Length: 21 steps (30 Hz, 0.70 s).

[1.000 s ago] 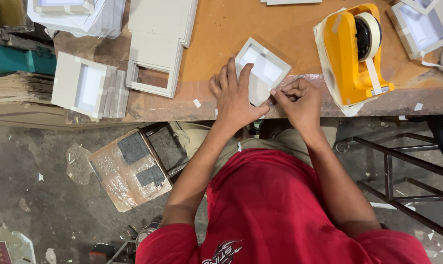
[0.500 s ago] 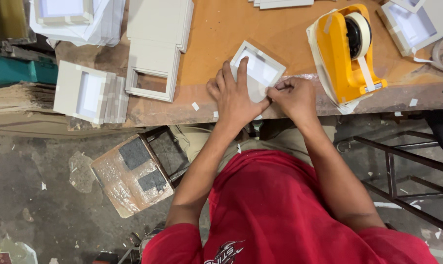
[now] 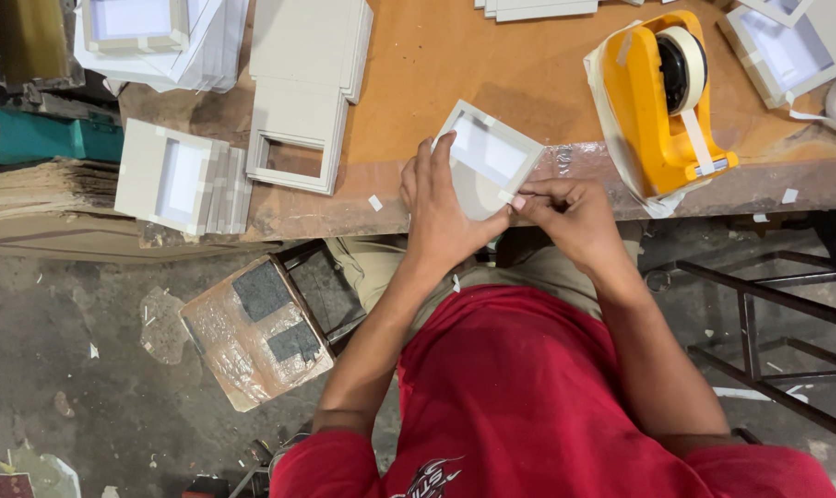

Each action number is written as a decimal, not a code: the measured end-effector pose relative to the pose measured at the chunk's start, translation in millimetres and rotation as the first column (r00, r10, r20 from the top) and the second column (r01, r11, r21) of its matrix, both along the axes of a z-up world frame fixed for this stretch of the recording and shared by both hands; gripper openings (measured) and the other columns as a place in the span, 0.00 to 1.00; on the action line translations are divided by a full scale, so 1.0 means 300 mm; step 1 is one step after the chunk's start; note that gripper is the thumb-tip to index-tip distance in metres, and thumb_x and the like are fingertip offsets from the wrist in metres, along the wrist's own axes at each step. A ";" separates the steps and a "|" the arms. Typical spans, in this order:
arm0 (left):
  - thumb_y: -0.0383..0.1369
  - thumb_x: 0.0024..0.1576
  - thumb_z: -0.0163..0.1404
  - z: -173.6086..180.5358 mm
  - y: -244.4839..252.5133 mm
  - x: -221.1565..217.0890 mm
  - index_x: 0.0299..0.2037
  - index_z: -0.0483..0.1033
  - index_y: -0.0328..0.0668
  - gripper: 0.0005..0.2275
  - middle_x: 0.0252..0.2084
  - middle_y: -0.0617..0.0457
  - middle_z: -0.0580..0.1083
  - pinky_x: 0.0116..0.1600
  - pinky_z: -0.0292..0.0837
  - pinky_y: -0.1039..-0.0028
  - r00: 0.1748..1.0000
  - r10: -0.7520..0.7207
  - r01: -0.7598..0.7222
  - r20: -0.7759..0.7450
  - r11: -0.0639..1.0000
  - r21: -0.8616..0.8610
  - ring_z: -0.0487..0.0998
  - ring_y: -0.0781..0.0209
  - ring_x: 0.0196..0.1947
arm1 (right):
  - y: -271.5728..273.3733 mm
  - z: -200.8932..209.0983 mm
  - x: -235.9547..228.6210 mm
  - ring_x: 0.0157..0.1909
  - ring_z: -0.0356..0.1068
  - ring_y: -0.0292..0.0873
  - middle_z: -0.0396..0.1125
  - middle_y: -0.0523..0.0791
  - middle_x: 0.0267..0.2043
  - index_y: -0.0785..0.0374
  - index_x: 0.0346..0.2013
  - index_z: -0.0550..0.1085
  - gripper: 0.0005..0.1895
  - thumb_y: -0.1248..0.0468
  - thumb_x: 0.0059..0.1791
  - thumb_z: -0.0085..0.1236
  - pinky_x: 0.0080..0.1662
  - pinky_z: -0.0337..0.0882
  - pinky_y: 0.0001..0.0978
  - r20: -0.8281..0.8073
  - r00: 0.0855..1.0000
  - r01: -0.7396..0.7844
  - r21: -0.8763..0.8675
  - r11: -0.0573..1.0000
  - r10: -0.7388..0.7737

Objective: The person assembles small white picture frames by hand, applying clear adhesive tape to the edges and corners to secure the pieces together. They handle multiple frames one at a time, folding flaps and pressing tape to join the components.

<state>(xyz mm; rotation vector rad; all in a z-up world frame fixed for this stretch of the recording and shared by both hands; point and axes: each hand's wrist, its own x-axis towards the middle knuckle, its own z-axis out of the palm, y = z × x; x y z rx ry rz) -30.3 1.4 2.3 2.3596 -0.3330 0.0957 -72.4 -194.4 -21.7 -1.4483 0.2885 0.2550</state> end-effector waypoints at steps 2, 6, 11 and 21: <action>0.49 0.40 0.68 0.004 0.000 -0.010 0.69 0.54 0.35 0.49 0.67 0.29 0.57 0.68 0.53 0.40 1.000 0.015 -0.015 0.014 1.000 0.004 0.57 0.27 0.66 | 0.008 0.009 -0.005 0.38 0.76 0.34 0.77 0.47 0.39 0.74 0.46 0.78 0.11 0.71 0.51 0.60 0.45 0.76 0.24 0.007 1.000 0.002 -0.020 1.000 -0.002; 0.48 0.40 0.68 0.000 -0.010 -0.025 0.68 0.55 0.37 0.48 0.68 0.26 0.55 0.68 0.51 0.38 0.998 0.047 -0.049 0.042 0.997 0.065 0.55 0.25 0.67 | 0.018 0.000 -0.012 0.35 0.72 0.32 0.76 0.46 0.36 0.74 0.46 0.79 0.11 0.71 0.50 0.62 0.40 0.72 0.22 0.027 1.000 -0.004 -0.081 0.997 0.007; 0.48 0.40 0.68 -0.021 -0.020 -0.036 0.68 0.56 0.39 0.46 0.69 0.25 0.55 0.68 0.50 0.37 0.998 0.066 -0.067 0.013 0.993 0.101 0.55 0.24 0.67 | 0.027 -0.027 -0.013 0.33 0.68 0.29 0.75 0.44 0.35 0.74 0.46 0.79 0.11 0.71 0.50 0.63 0.37 0.69 0.20 0.023 1.000 0.016 -0.109 0.994 -0.013; 0.42 0.38 0.69 -0.021 0.007 -0.042 0.67 0.55 0.36 0.47 0.68 0.28 0.56 0.67 0.54 0.40 0.999 0.049 -0.049 -0.012 0.998 -0.027 0.56 0.27 0.67 | 0.036 -0.003 -0.016 0.36 0.71 0.30 0.76 0.43 0.35 0.73 0.47 0.79 0.11 0.70 0.51 0.61 0.41 0.71 0.23 0.023 0.999 -0.020 -0.078 0.997 0.022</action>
